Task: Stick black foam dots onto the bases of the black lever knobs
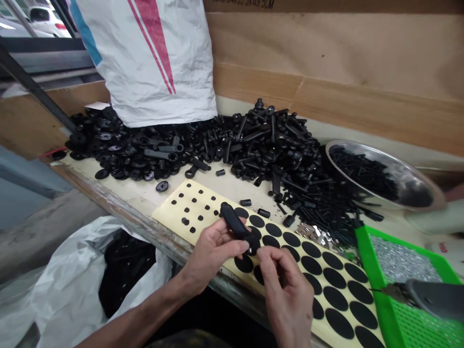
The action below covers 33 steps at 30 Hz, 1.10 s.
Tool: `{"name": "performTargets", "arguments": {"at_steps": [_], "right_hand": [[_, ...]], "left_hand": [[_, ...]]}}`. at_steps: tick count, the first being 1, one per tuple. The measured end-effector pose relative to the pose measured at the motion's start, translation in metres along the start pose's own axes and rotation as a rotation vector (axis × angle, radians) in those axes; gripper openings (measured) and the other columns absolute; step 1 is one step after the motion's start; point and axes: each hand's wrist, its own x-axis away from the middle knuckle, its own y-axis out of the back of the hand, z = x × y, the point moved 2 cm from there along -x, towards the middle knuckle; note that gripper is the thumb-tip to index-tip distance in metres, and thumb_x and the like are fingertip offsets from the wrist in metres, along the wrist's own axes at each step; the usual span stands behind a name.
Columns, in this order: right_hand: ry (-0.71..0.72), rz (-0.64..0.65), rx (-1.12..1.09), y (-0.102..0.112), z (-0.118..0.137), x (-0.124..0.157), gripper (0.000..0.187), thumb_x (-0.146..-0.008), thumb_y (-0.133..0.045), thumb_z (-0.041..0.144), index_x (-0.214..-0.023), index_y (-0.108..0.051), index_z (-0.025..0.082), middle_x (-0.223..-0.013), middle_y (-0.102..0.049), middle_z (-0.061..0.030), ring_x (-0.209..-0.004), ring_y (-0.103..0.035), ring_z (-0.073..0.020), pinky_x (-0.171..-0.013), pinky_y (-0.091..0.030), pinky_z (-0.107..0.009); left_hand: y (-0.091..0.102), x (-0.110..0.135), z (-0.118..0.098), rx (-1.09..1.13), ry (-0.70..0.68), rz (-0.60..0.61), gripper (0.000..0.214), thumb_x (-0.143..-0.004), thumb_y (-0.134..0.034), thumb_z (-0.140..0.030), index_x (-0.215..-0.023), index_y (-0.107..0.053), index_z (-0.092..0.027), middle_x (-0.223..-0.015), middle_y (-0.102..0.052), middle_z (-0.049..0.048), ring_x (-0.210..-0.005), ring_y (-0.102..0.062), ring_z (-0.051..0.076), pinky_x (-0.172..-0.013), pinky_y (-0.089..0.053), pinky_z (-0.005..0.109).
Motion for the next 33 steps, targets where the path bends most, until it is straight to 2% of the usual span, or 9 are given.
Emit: {"name": "performTargets", "arguments": {"at_steps": [4,8,13,17,19,21,24,26,33], "right_hand": [[0.269,-0.079,0.422,-0.002,0.008,0.006,0.017,-0.094,-0.047,0.034,-0.091,-0.061,0.024,-0.083,-0.059,-0.0031,-0.065,-0.056,-0.0151,-0.054,-0.036,-0.026],[0.38,-0.079,0.793,-0.001,0.016,0.006,0.025,-0.096,-0.039,0.036,-0.09,-0.059,0.024,-0.082,-0.055,-0.0055,-0.058,-0.048,-0.0166,-0.05,-0.025,-0.03],[0.489,-0.052,0.978,0.002,0.026,0.004,0.026,-0.093,-0.036,0.026,-0.099,-0.062,0.024,-0.082,-0.054,-0.0077,-0.066,-0.048,-0.0219,-0.061,-0.031,-0.035],[0.518,-0.024,0.983,0.005,0.016,0.001,0.034,-0.089,-0.037,0.019,-0.111,-0.063,0.023,-0.088,-0.057,-0.0098,-0.07,-0.05,-0.0235,-0.064,-0.035,-0.038],[0.485,-0.024,0.886,0.009,0.007,-0.004,0.041,-0.088,-0.037,0.019,-0.121,-0.061,0.022,-0.091,-0.059,-0.0107,-0.071,-0.051,-0.0233,-0.063,-0.036,-0.038],[0.391,0.02,0.61,0.014,0.001,-0.01,0.04,-0.091,-0.038,0.026,-0.123,-0.062,0.021,-0.09,-0.06,-0.0103,-0.072,-0.054,-0.0225,-0.064,-0.041,-0.037],[0.086,0.177,0.069,0.017,0.0,-0.014,0.034,-0.091,-0.048,0.041,-0.112,-0.068,0.024,-0.085,-0.064,-0.0063,-0.074,-0.059,-0.0199,-0.067,-0.048,-0.033],[-0.079,0.256,-0.176,0.012,0.006,-0.01,0.031,-0.087,-0.057,0.046,-0.105,-0.071,0.025,-0.081,-0.067,-0.0035,-0.073,-0.061,-0.0182,-0.069,-0.05,-0.031],[-0.304,0.234,-0.583,-0.015,0.016,0.003,0.022,-0.071,-0.077,0.036,-0.089,-0.073,0.024,-0.087,-0.071,-0.0026,-0.074,-0.063,-0.0163,-0.072,-0.052,-0.029]], "left_hand": [[0.002,0.005,0.0,-0.043,-0.029,-0.052,0.037,-0.076,-0.073,-0.019,-0.111,-0.063,-0.016,-0.102,-0.068,0.0071,-0.083,-0.062,0.014,-0.068,-0.051,0.022],[0.002,0.009,0.002,-0.058,-0.05,-0.102,0.035,-0.075,-0.073,-0.021,-0.108,-0.063,-0.016,-0.1,-0.069,0.0068,-0.085,-0.063,0.016,-0.067,-0.053,0.022],[0.004,0.009,0.005,-0.043,-0.072,-0.125,0.033,-0.077,-0.072,-0.021,-0.108,-0.063,-0.016,-0.1,-0.068,0.0063,-0.081,-0.062,0.015,-0.061,-0.052,0.021],[0.005,0.012,0.003,0.042,-0.052,-0.068,0.028,-0.079,-0.069,-0.02,-0.106,-0.063,-0.015,-0.098,-0.068,0.0072,-0.074,-0.063,0.014,-0.057,-0.05,0.02],[0.005,0.015,0.0,0.101,-0.018,-0.019,0.028,-0.079,-0.068,-0.019,-0.106,-0.063,-0.014,-0.097,-0.069,0.0081,-0.068,-0.064,0.013,-0.054,-0.049,0.019],[0.005,0.018,-0.003,0.137,-0.001,0.001,0.028,-0.078,-0.068,-0.019,-0.105,-0.063,-0.013,-0.095,-0.069,0.0087,-0.063,-0.063,0.012,-0.052,-0.048,0.019],[0.006,0.021,-0.006,0.149,-0.001,0.005,0.027,-0.079,-0.068,-0.019,-0.104,-0.062,-0.013,-0.095,-0.069,0.0093,-0.062,-0.064,0.013,-0.051,-0.048,0.019],[0.006,0.021,-0.006,0.152,0.0,0.019,0.028,-0.08,-0.066,-0.02,-0.107,-0.062,-0.014,-0.096,-0.069,0.0091,-0.062,-0.063,0.013,-0.052,-0.048,0.02],[0.007,0.025,-0.009,0.132,-0.057,0.051,0.03,-0.086,-0.061,-0.021,-0.115,-0.061,-0.015,-0.099,-0.067,0.0092,-0.069,-0.059,0.013,-0.054,-0.048,0.021]]}}
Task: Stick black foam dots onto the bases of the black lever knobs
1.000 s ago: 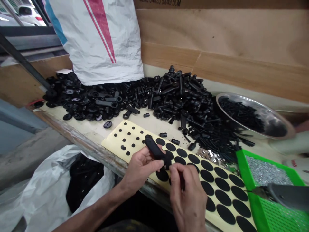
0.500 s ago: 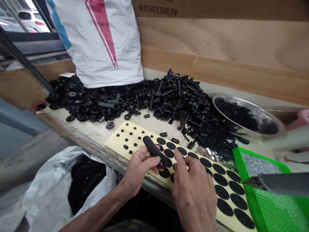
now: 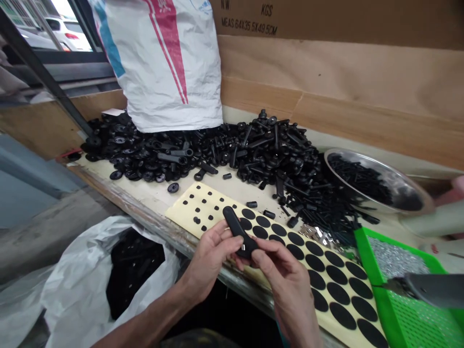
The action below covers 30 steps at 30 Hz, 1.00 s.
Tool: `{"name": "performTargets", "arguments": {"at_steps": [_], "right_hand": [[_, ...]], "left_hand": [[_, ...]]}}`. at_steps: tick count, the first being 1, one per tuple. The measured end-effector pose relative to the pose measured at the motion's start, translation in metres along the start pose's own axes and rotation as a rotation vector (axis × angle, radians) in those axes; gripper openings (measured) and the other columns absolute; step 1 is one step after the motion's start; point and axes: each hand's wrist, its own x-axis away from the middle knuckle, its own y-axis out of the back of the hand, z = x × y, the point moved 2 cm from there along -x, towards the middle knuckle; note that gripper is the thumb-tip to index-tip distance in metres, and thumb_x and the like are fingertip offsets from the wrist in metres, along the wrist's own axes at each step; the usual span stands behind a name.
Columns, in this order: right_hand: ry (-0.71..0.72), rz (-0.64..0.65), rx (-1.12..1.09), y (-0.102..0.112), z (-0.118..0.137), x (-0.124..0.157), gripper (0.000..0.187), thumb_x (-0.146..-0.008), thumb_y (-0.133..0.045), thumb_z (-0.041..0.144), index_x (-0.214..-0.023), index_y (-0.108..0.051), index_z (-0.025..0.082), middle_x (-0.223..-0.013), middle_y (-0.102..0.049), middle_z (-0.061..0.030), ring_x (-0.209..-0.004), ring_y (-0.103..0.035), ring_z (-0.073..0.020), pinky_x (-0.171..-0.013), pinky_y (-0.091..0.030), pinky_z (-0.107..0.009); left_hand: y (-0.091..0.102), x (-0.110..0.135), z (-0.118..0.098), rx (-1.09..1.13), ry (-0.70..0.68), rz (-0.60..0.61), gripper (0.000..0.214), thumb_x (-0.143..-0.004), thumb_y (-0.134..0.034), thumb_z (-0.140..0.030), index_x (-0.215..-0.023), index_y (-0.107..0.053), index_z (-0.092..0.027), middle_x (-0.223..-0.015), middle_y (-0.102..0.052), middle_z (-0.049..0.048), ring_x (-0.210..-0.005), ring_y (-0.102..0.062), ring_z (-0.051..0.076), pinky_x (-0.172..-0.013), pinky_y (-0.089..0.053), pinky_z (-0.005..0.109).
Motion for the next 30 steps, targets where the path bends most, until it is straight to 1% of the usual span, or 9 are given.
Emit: {"name": "performTargets", "arguments": {"at_steps": [5,8,11,14,18,21,24,28,30], "right_hand": [[-0.183,0.101,-0.202,-0.011,0.005,-0.006,0.02,-0.075,-0.073,0.035,-0.068,-0.066,0.017,-0.065,-0.061,0.0002,-0.06,-0.053,-0.0104,-0.061,-0.045,-0.022],[-0.227,0.186,-0.225,-0.022,0.004,-0.007,0.021,-0.08,-0.069,0.036,-0.074,-0.067,0.016,-0.063,-0.058,0.0007,-0.059,-0.051,-0.0102,-0.061,-0.044,-0.022],[-0.124,0.19,-0.127,-0.033,-0.004,-0.005,0.02,-0.084,-0.065,0.04,-0.087,-0.067,0.021,-0.069,-0.061,0.0014,-0.062,-0.056,-0.012,-0.062,-0.045,-0.024],[0.079,0.188,0.224,-0.031,-0.011,-0.005,0.019,-0.088,-0.06,0.041,-0.093,-0.067,0.024,-0.076,-0.064,0.0,-0.066,-0.059,-0.0148,-0.063,-0.047,-0.026],[0.457,-0.057,0.721,0.0,-0.009,-0.02,0.024,-0.093,-0.05,0.038,-0.099,-0.068,0.023,-0.093,-0.065,-0.0048,-0.082,-0.061,-0.0189,-0.073,-0.047,-0.031],[0.55,-0.169,1.062,0.018,-0.012,-0.035,0.033,-0.094,-0.046,0.042,-0.097,-0.07,0.02,-0.091,-0.062,-0.0071,-0.079,-0.059,-0.0204,-0.07,-0.045,-0.033],[0.594,-0.183,1.301,0.015,-0.021,-0.044,0.039,-0.095,-0.042,0.042,-0.098,-0.072,0.017,-0.087,-0.06,-0.0098,-0.078,-0.054,-0.0233,-0.072,-0.041,-0.038],[0.595,-0.184,1.315,0.003,-0.027,-0.046,0.036,-0.095,-0.043,0.038,-0.101,-0.072,0.017,-0.087,-0.06,-0.0112,-0.082,-0.051,-0.0259,-0.074,-0.037,-0.041],[0.581,-0.159,1.279,0.002,-0.026,-0.048,0.032,-0.094,-0.045,0.035,-0.1,-0.071,0.018,-0.088,-0.06,-0.0102,-0.082,-0.051,-0.0253,-0.075,-0.037,-0.04]], "left_hand": [[0.01,0.006,-0.002,-0.037,-0.012,-0.027,0.038,-0.086,-0.063,-0.02,-0.123,-0.055,-0.018,-0.099,-0.067,0.0074,-0.073,-0.061,0.014,-0.057,-0.046,0.021],[0.013,0.006,-0.001,-0.019,-0.014,-0.059,0.037,-0.086,-0.061,-0.021,-0.123,-0.055,-0.018,-0.099,-0.067,0.0071,-0.07,-0.059,0.012,-0.057,-0.045,0.021],[0.018,0.007,-0.002,-0.024,-0.011,-0.091,0.036,-0.087,-0.06,-0.024,-0.122,-0.056,-0.017,-0.097,-0.066,0.0072,-0.066,-0.057,0.011,-0.056,-0.044,0.021],[0.043,0.02,-0.017,-0.148,0.007,-0.177,0.036,-0.085,-0.061,-0.03,-0.119,-0.059,-0.017,-0.09,-0.067,0.0057,-0.062,-0.054,0.011,-0.051,-0.039,0.019],[0.115,0.062,-0.072,-0.813,-0.013,-0.483,0.027,-0.082,-0.062,-0.041,-0.101,-0.071,-0.023,-0.084,-0.069,-0.0011,-0.08,-0.06,0.018,-0.064,-0.044,0.021],[0.149,0.079,-0.106,-1.506,-0.113,-0.747,0.023,-0.079,-0.061,-0.046,-0.089,-0.075,-0.029,-0.083,-0.069,-0.0027,-0.071,-0.06,0.02,-0.056,-0.04,0.023],[0.125,0.057,-0.094,-1.607,-0.495,-0.466,0.024,-0.089,-0.052,-0.037,-0.095,-0.073,-0.027,-0.097,-0.068,0.0036,-0.08,-0.061,0.022,-0.07,-0.046,0.03],[0.055,-0.003,-0.035,-1.663,-0.565,0.111,0.023,-0.093,-0.049,-0.023,-0.109,-0.065,-0.025,-0.113,-0.059,0.0079,-0.102,-0.052,0.024,-0.087,-0.042,0.038],[0.034,-0.025,-0.016,-1.77,-0.557,0.206,0.021,-0.093,-0.051,-0.024,-0.11,-0.063,-0.023,-0.108,-0.058,0.009,-0.097,-0.051,0.025,-0.085,-0.041,0.041]]}}
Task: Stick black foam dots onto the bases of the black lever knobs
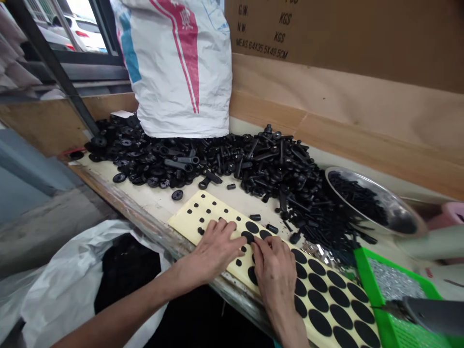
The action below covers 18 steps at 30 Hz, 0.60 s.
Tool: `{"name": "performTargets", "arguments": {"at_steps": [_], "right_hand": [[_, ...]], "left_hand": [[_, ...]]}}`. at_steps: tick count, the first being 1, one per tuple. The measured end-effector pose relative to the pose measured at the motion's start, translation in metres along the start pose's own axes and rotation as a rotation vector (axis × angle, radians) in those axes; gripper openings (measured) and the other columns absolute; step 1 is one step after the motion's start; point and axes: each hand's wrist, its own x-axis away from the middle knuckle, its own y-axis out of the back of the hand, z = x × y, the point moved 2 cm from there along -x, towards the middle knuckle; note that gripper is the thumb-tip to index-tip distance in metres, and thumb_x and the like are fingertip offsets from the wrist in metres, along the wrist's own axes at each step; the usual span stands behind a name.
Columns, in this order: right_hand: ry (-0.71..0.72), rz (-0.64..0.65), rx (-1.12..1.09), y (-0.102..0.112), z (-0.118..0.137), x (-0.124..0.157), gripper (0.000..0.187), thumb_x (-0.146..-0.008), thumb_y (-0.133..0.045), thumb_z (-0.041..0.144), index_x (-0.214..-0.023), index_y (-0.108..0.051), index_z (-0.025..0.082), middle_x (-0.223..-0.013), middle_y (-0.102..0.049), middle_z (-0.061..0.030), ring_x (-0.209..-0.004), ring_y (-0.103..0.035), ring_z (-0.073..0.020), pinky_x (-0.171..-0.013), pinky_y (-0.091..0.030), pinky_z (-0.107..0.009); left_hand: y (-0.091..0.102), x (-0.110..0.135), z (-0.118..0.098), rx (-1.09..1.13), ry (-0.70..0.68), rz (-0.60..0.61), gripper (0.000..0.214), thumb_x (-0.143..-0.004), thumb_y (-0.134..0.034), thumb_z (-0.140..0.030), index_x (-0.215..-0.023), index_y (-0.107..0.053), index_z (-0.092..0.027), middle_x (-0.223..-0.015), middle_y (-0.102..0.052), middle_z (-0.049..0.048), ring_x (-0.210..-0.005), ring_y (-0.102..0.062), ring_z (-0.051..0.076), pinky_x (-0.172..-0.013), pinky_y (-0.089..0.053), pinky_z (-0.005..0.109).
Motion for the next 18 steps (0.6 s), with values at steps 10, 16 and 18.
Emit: {"name": "performTargets", "arguments": {"at_steps": [10,16,18], "right_hand": [[-0.151,0.065,-0.329,-0.006,-0.009,-0.011,0.018,-0.086,-0.052,0.035,-0.082,-0.066,0.023,-0.089,-0.063,-0.0036,-0.086,-0.057,-0.0218,-0.077,-0.04,-0.035],[-0.158,0.121,-0.463,-0.006,-0.012,-0.01,0.016,-0.084,-0.054,0.034,-0.079,-0.066,0.025,-0.088,-0.062,-0.0032,-0.085,-0.056,-0.0224,-0.077,-0.039,-0.035],[-0.14,0.153,-0.51,-0.004,-0.012,-0.009,0.012,-0.083,-0.057,0.031,-0.076,-0.066,0.026,-0.087,-0.062,-0.0017,-0.085,-0.056,-0.0217,-0.079,-0.038,-0.036]], "left_hand": [[-0.012,-0.007,0.001,-0.211,-0.06,0.028,0.025,-0.094,-0.048,-0.03,-0.117,-0.056,-0.024,-0.1,-0.055,0.0084,-0.093,-0.046,0.027,-0.082,-0.034,0.042],[-0.016,-0.008,0.001,-0.168,-0.036,-0.012,0.017,-0.092,-0.053,-0.03,-0.106,-0.06,-0.023,-0.099,-0.058,0.0067,-0.093,-0.047,0.026,-0.083,-0.033,0.042],[-0.014,-0.009,0.005,-0.095,-0.029,-0.023,0.014,-0.092,-0.053,-0.031,-0.098,-0.061,-0.02,-0.093,-0.06,0.0054,-0.09,-0.048,0.024,-0.086,-0.033,0.042]]}}
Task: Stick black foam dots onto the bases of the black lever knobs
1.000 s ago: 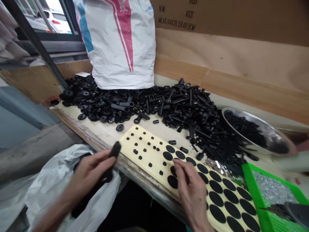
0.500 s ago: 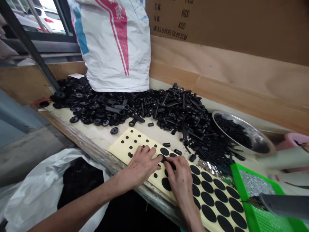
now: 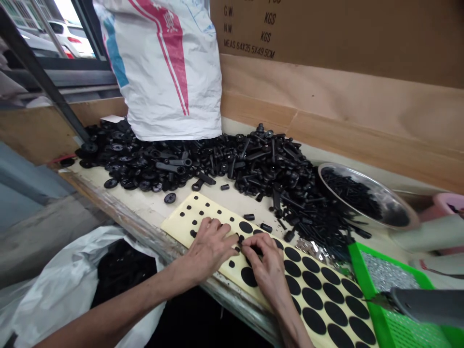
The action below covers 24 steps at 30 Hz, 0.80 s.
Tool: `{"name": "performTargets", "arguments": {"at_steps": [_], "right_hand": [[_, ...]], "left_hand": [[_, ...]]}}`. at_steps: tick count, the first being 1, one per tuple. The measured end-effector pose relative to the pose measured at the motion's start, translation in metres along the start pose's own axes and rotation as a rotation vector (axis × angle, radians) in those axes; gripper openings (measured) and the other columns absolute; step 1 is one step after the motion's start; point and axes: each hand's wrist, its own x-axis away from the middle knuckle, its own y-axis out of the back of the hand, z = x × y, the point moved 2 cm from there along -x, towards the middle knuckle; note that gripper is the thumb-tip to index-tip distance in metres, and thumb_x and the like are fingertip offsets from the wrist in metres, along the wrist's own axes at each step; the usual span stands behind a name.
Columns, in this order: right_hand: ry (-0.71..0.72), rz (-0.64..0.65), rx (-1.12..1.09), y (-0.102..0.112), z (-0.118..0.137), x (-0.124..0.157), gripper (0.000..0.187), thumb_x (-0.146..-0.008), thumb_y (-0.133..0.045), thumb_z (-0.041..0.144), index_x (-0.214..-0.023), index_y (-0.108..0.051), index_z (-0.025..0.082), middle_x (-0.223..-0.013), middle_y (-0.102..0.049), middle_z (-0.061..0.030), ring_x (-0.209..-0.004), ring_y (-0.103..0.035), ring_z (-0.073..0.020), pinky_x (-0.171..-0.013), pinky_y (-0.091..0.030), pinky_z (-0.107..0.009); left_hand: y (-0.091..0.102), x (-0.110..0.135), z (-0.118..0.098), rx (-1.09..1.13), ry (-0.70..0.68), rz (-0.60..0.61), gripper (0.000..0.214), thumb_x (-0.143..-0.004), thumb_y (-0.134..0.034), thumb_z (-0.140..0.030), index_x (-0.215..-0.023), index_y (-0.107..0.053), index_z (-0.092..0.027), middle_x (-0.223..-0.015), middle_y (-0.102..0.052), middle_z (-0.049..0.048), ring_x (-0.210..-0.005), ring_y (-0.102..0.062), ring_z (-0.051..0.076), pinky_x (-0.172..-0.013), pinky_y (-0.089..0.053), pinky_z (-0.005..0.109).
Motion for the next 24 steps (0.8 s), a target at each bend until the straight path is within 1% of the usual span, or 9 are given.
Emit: {"name": "performTargets", "arguments": {"at_steps": [5,10,14,16,18,19,21,22,24], "right_hand": [[0.011,0.048,-0.133,0.005,0.004,0.0,0.007,-0.081,-0.062,0.027,-0.075,-0.066,0.025,-0.087,-0.062,-0.0011,-0.086,-0.056,-0.0213,-0.083,-0.038,-0.036],[0.01,0.071,-0.34,0.012,0.007,0.001,0.012,-0.082,-0.063,0.033,-0.077,-0.066,0.023,-0.085,-0.062,-0.0016,-0.083,-0.058,-0.0198,-0.077,-0.044,-0.033],[-0.042,-0.062,-0.489,0.014,0.008,0.009,0.024,-0.089,-0.056,0.038,-0.107,-0.064,0.025,-0.109,-0.062,-0.0041,-0.093,-0.059,-0.0184,-0.082,-0.047,-0.033],[-0.087,-0.143,-0.576,0.018,0.008,0.013,0.036,-0.089,-0.058,0.039,-0.122,-0.056,0.028,-0.113,-0.061,-0.0033,-0.088,-0.061,-0.0158,-0.081,-0.048,-0.032],[-0.14,-0.222,-0.626,0.026,0.006,0.015,0.043,-0.086,-0.063,0.04,-0.127,-0.054,0.029,-0.107,-0.062,-0.0016,-0.081,-0.061,-0.0138,-0.077,-0.049,-0.03],[-0.144,-0.241,-0.61,0.032,0.005,0.015,0.04,-0.085,-0.065,0.04,-0.122,-0.058,0.028,-0.103,-0.063,-0.0012,-0.081,-0.06,-0.0138,-0.076,-0.049,-0.029],[-0.081,-0.234,-0.489,0.046,0.004,0.015,0.021,-0.084,-0.066,0.039,-0.099,-0.068,0.024,-0.094,-0.064,-0.001,-0.082,-0.06,-0.0143,-0.074,-0.048,-0.026],[-0.025,-0.23,-0.408,0.053,0.003,0.015,0.015,-0.085,-0.065,0.037,-0.087,-0.068,0.023,-0.088,-0.063,-0.0008,-0.081,-0.059,-0.0142,-0.072,-0.047,-0.024],[0.091,-0.251,-0.267,0.064,0.001,0.016,0.016,-0.087,-0.062,0.031,-0.074,-0.064,0.022,-0.079,-0.06,0.0004,-0.074,-0.056,-0.0127,-0.067,-0.046,-0.022]], "left_hand": [[0.012,-0.007,0.009,0.13,0.061,0.016,0.016,-0.092,-0.053,-0.024,-0.104,-0.063,-0.02,-0.09,-0.067,0.003,-0.086,-0.054,0.021,-0.092,-0.029,0.044],[0.022,-0.017,0.007,0.314,0.121,0.052,0.012,-0.086,-0.06,-0.021,-0.082,-0.071,-0.024,-0.089,-0.071,0.0016,-0.088,-0.056,0.022,-0.09,-0.029,0.042],[0.029,-0.026,0.004,0.731,0.299,-0.006,0.009,-0.08,-0.066,-0.028,-0.08,-0.072,-0.021,-0.089,-0.071,0.0026,-0.092,-0.057,0.022,-0.086,-0.037,0.035],[0.03,-0.031,-0.001,0.989,0.379,0.031,0.013,-0.077,-0.066,-0.03,-0.079,-0.071,-0.018,-0.089,-0.069,0.0038,-0.085,-0.059,0.02,-0.077,-0.042,0.029],[0.028,-0.035,-0.007,1.176,0.441,0.1,0.016,-0.075,-0.067,-0.031,-0.078,-0.07,-0.016,-0.088,-0.067,0.004,-0.078,-0.058,0.017,-0.07,-0.043,0.026],[0.027,-0.037,-0.011,1.233,0.461,0.13,0.017,-0.074,-0.068,-0.031,-0.078,-0.069,-0.015,-0.086,-0.066,0.0035,-0.075,-0.057,0.015,-0.069,-0.043,0.025],[0.023,-0.041,-0.018,1.288,0.471,0.176,0.017,-0.073,-0.069,-0.031,-0.078,-0.068,-0.015,-0.081,-0.064,0.002,-0.07,-0.055,0.013,-0.066,-0.042,0.024],[0.021,-0.043,-0.022,1.289,0.458,0.191,0.017,-0.073,-0.069,-0.031,-0.077,-0.068,-0.015,-0.08,-0.062,0.0015,-0.069,-0.053,0.012,-0.065,-0.041,0.023],[0.016,-0.048,-0.028,1.255,0.409,0.222,0.016,-0.073,-0.069,-0.031,-0.076,-0.069,-0.015,-0.08,-0.062,0.0011,-0.069,-0.053,0.012,-0.065,-0.041,0.023]]}}
